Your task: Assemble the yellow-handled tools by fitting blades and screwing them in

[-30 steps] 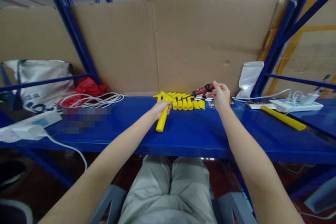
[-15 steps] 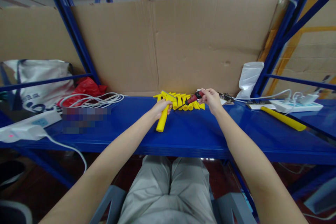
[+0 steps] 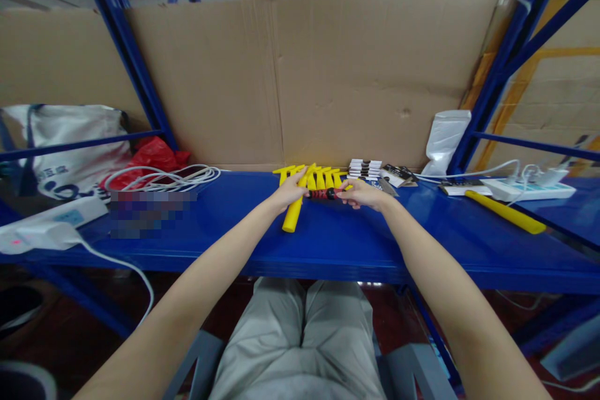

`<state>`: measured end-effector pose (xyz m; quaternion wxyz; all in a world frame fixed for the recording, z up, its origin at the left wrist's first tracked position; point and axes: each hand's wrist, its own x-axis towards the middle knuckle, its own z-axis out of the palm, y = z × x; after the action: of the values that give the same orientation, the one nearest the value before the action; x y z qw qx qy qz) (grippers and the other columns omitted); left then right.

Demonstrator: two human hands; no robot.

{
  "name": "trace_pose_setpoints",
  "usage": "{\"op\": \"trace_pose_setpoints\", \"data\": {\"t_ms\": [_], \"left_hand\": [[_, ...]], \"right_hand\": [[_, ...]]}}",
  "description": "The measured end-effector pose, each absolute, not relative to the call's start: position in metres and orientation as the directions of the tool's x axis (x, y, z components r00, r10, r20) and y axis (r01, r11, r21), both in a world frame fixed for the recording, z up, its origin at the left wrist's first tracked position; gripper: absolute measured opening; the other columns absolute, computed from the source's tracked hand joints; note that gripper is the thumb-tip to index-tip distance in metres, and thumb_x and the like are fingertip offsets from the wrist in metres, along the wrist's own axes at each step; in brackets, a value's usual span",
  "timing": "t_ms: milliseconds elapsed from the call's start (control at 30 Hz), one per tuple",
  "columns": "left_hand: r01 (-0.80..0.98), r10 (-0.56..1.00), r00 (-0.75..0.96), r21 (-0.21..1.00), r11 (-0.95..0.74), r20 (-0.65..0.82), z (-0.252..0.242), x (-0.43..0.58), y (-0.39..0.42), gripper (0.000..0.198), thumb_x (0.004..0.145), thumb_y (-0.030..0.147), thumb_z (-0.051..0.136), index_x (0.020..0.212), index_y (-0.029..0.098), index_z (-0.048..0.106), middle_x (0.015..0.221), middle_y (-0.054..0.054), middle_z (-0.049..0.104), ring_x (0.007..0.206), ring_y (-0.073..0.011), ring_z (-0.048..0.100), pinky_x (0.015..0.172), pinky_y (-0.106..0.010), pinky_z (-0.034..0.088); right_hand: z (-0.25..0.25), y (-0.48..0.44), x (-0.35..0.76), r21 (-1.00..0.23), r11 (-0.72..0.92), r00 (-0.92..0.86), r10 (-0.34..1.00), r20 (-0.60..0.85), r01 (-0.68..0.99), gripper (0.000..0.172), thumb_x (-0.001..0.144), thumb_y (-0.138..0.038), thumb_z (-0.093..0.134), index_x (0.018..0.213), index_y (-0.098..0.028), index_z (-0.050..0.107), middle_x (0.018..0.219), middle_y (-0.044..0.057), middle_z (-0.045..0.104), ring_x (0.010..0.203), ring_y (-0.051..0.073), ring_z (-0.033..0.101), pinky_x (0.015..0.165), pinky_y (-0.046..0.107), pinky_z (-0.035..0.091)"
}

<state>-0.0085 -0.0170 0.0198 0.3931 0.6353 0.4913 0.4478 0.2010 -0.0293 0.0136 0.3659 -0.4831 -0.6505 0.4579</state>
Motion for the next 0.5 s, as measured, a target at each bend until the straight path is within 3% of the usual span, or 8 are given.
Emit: {"op": "trace_pose_setpoints", "data": {"t_ms": [100, 167, 400, 500], "left_hand": [[0.457, 0.935, 0.179, 0.815, -0.356, 0.307, 0.0141, -0.0093, -0.0156, 0.061, 0.059, -0.009, 0.054, 0.112, 0.020, 0.067, 0.112, -0.008, 0.069, 0.114, -0.0242, 0.059, 0.095, -0.031, 0.046], [0.526, 0.917, 0.223, 0.752, -0.398, 0.330, 0.0121, -0.0094, -0.0160, 0.054, 0.058, -0.009, 0.056, 0.103, 0.019, 0.071, 0.115, -0.009, 0.069, 0.122, -0.0265, 0.054, 0.104, -0.033, 0.039], [0.594, 0.882, 0.288, 0.653, -0.470, 0.373, 0.0090, -0.0088, -0.0131, 0.051, 0.062, -0.009, 0.055, 0.102, 0.017, 0.073, 0.119, -0.010, 0.068, 0.123, -0.0263, 0.055, 0.110, -0.035, 0.035], [0.611, 0.873, 0.306, 0.625, -0.486, 0.380, 0.0079, -0.0089, -0.0111, 0.050, 0.065, -0.008, 0.055, 0.106, 0.016, 0.072, 0.121, -0.010, 0.067, 0.122, -0.0255, 0.056, 0.110, -0.035, 0.035]], "right_hand": [[0.0105, -0.0285, 0.1988, -0.920, 0.133, -0.295, 0.955, 0.020, 0.370, 0.041, 0.058, -0.037, 0.083, 0.080, -0.019, 0.054, 0.052, -0.005, 0.057, 0.037, 0.005, 0.042, 0.033, 0.016, 0.029], [0.0095, -0.0275, 0.1973, -0.893, 0.143, -0.313, 0.950, 0.003, 0.426, 0.041, 0.058, -0.037, 0.083, 0.080, -0.019, 0.054, 0.051, -0.005, 0.057, 0.035, 0.005, 0.041, 0.032, 0.016, 0.027], [0.0081, -0.0257, 0.1951, -0.846, 0.193, -0.330, 0.944, 0.021, 0.496, 0.039, 0.055, -0.042, 0.083, 0.073, -0.019, 0.057, 0.050, -0.004, 0.058, 0.034, 0.005, 0.039, 0.030, 0.016, 0.024], [0.0110, -0.0240, 0.2016, -0.814, 0.239, -0.361, 0.932, 0.039, 0.529, 0.032, 0.063, -0.045, 0.077, 0.073, -0.019, 0.062, 0.051, -0.003, 0.059, 0.036, 0.006, 0.042, 0.031, 0.017, 0.027]]}}
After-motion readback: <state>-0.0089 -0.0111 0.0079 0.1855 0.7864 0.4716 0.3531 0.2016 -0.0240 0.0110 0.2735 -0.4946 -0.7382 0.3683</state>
